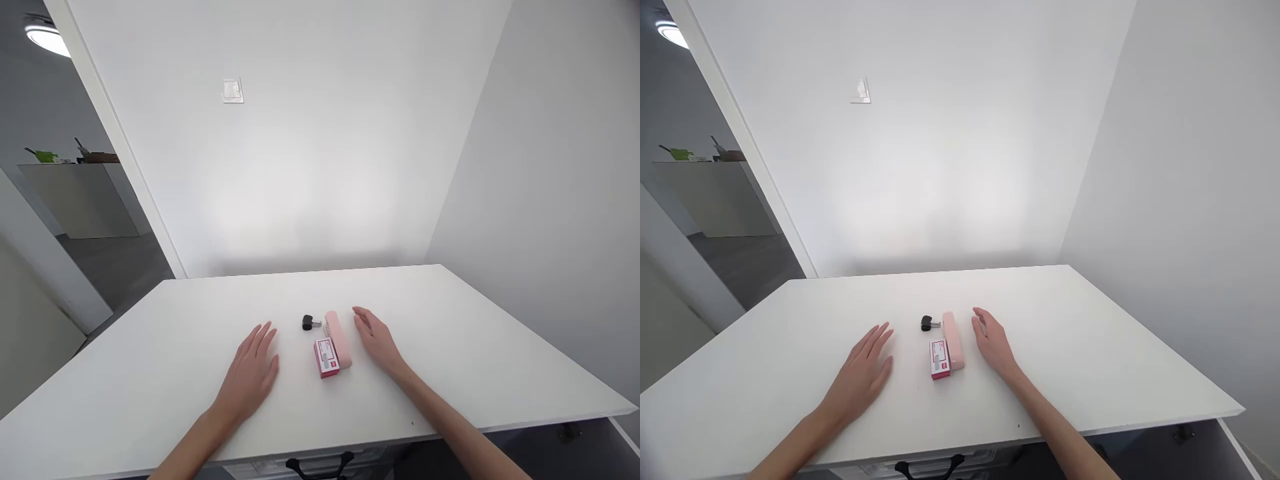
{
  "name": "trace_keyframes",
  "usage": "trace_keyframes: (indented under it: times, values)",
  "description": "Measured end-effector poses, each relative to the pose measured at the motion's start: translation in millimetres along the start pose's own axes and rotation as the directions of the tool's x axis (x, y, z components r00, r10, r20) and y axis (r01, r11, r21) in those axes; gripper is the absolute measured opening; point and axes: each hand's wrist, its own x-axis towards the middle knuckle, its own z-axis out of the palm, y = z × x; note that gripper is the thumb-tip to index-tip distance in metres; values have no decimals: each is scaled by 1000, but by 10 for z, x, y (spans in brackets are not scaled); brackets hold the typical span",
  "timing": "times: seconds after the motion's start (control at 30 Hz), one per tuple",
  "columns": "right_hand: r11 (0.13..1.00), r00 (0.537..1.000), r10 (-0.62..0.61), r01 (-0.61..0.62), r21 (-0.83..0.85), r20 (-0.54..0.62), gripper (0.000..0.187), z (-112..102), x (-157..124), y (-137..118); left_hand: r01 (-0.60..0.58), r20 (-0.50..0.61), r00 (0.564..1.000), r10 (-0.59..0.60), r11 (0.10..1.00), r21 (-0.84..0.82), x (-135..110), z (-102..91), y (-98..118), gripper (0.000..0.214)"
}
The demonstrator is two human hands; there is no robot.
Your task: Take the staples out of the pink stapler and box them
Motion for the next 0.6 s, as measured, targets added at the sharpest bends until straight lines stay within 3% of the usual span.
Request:
trace_keyframes:
  times: [0.2,0.33,0.47,0.6]
  values:
    - [1000,1000,-12,12,-2,9,53,-7,36,28,-46,48,997,53,987,-153,612,139,276,46]
    - [1000,1000,-25,25,1,4,51,-16,54,34,-82,97,990,106,971,-226,896,206,357,41]
    - [999,1000,-29,29,17,8,51,-24,66,46,-69,102,990,96,969,-239,967,216,365,33]
    - [999,1000,-24,24,29,8,49,-33,58,38,69,51,997,-57,955,-287,838,130,227,35]
